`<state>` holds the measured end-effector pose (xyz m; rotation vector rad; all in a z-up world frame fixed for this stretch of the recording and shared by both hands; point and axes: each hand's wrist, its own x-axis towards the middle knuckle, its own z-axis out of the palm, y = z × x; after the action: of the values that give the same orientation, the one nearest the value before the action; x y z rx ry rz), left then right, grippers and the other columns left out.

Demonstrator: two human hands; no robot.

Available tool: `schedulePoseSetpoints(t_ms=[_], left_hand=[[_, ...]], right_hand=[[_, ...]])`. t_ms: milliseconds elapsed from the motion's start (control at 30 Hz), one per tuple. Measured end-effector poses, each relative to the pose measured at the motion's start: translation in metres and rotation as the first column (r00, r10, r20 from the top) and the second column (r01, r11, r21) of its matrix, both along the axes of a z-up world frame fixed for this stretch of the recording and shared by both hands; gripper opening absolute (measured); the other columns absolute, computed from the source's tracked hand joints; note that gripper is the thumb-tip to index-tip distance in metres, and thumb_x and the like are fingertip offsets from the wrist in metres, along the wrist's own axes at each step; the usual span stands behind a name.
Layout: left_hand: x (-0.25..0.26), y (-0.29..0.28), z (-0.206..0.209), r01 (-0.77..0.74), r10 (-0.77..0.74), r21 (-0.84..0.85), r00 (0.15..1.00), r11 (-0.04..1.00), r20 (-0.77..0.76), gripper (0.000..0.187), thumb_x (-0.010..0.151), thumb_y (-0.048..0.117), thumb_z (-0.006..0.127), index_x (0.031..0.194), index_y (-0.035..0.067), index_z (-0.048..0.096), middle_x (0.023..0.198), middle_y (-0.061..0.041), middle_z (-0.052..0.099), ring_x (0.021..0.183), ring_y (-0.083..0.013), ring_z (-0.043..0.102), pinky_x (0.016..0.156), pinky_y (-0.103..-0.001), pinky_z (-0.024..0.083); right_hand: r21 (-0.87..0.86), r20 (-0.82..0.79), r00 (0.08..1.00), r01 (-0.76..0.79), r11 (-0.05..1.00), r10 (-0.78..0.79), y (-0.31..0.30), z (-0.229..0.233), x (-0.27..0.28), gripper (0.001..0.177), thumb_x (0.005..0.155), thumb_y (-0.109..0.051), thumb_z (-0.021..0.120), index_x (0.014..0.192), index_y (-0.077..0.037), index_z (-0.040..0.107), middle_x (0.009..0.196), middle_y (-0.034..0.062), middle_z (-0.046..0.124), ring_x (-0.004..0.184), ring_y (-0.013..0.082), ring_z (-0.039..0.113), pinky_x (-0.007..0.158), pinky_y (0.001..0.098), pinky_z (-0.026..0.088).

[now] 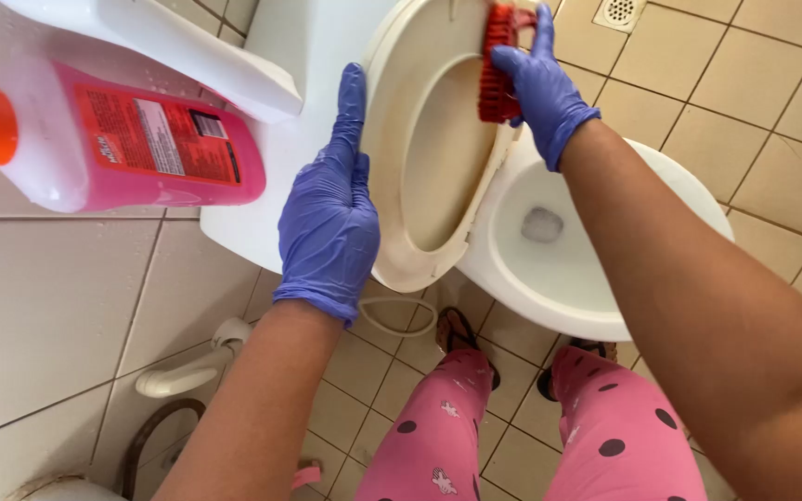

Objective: The person scrubs the toilet seat and lid with a red brush, applies pink cleaning liquid from a bottle, and continues scrubbing the seat, lid, and rim. The person wears blue gloves and pink polka-dot pants while cleaning.

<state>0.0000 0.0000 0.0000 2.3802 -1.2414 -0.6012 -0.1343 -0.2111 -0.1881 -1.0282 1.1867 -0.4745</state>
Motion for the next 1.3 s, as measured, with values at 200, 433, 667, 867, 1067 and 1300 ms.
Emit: schedulePoseSetpoints(t_ms=[200, 433, 667, 867, 1067, 1300], left_hand=[[-0.002, 0.0, 0.001, -0.006, 0.006, -0.007, 0.999, 1.0, 0.053, 0.068, 0.104, 0.018, 0.043, 0.159, 0.051, 0.019, 0.092, -0.002, 0.073, 0.069, -0.027, 0.066, 0.067, -0.043, 0.054], [-0.004, -0.004, 0.006, -0.037, 0.035, 0.06, 0.999, 0.998, 0.034, 0.069, 0.103, 0.02, 0.043, 0.16, 0.052, 0.019, 0.085, -0.004, 0.069, 0.067, -0.0302, 0.064, 0.067, -0.046, 0.051], [-0.003, -0.003, 0.004, -0.021, 0.02, 0.029, 0.999, 0.999, 0.037, 0.068, 0.104, 0.019, 0.041, 0.161, 0.049, 0.019, 0.082, -0.004, 0.068, 0.063, -0.0281, 0.062, 0.066, -0.044, 0.05], [-0.004, -0.002, 0.005, -0.015, 0.016, -0.023, 1.0, 1.0, 0.014, 0.064, 0.106, 0.02, 0.042, 0.16, 0.048, 0.021, 0.091, 0.001, 0.074, 0.06, -0.0204, 0.062, 0.066, -0.038, 0.053], [-0.005, -0.003, 0.006, 0.0, 0.001, -0.043, 1.0, 0.999, 0.024, 0.066, 0.104, 0.017, 0.04, 0.158, 0.048, 0.022, 0.113, 0.005, 0.08, 0.062, -0.0211, 0.063, 0.067, -0.037, 0.051], [-0.004, -0.002, 0.003, 0.025, -0.021, -0.08, 0.998, 0.996, 0.054, 0.065, 0.103, 0.014, 0.039, 0.159, 0.044, 0.024, 0.123, 0.01, 0.077, 0.06, -0.0178, 0.057, 0.066, -0.033, 0.049]], right_hand=[[0.013, -0.134, 0.991, 0.004, 1.0, -0.002, -0.009, -0.031, 0.008, 0.093, 0.083, -0.045, 0.054, 0.162, -0.045, 0.004, 0.105, 0.0119, 0.068, 0.077, 0.0234, 0.059, 0.054, 0.0373, 0.042], [-0.007, -0.125, 0.992, -0.027, 1.0, 0.026, -0.002, 0.018, 0.009, 0.097, 0.083, -0.047, 0.057, 0.164, -0.04, 0.003, 0.104, 0.0107, 0.071, 0.077, 0.0234, 0.064, 0.054, 0.0378, 0.045], [0.078, -0.251, 0.968, -0.002, 0.997, 0.022, -0.014, -0.036, 0.011, 0.094, 0.084, -0.043, 0.055, 0.16, -0.046, 0.0, 0.11, 0.0132, 0.068, 0.094, 0.0318, 0.065, 0.064, 0.0499, 0.053], [0.085, -0.237, 0.971, 0.007, 0.996, 0.013, -0.012, -0.072, 0.008, 0.1, 0.082, -0.045, 0.056, 0.161, -0.042, -0.006, 0.124, 0.0226, 0.065, 0.094, 0.0379, 0.067, 0.06, 0.0466, 0.055], [-0.194, 0.068, 0.995, 0.079, 0.978, -0.067, 0.019, 0.015, 0.024, 0.094, 0.086, -0.042, 0.055, 0.163, -0.038, 0.002, 0.11, 0.0042, 0.073, 0.089, 0.0204, 0.071, 0.083, 0.0365, 0.059], [0.064, -0.218, 0.975, 0.065, 0.996, -0.049, -0.004, -0.078, 0.012, 0.093, 0.086, -0.042, 0.051, 0.162, -0.043, -0.002, 0.107, 0.0133, 0.069, 0.092, 0.0331, 0.064, 0.067, 0.052, 0.05]])
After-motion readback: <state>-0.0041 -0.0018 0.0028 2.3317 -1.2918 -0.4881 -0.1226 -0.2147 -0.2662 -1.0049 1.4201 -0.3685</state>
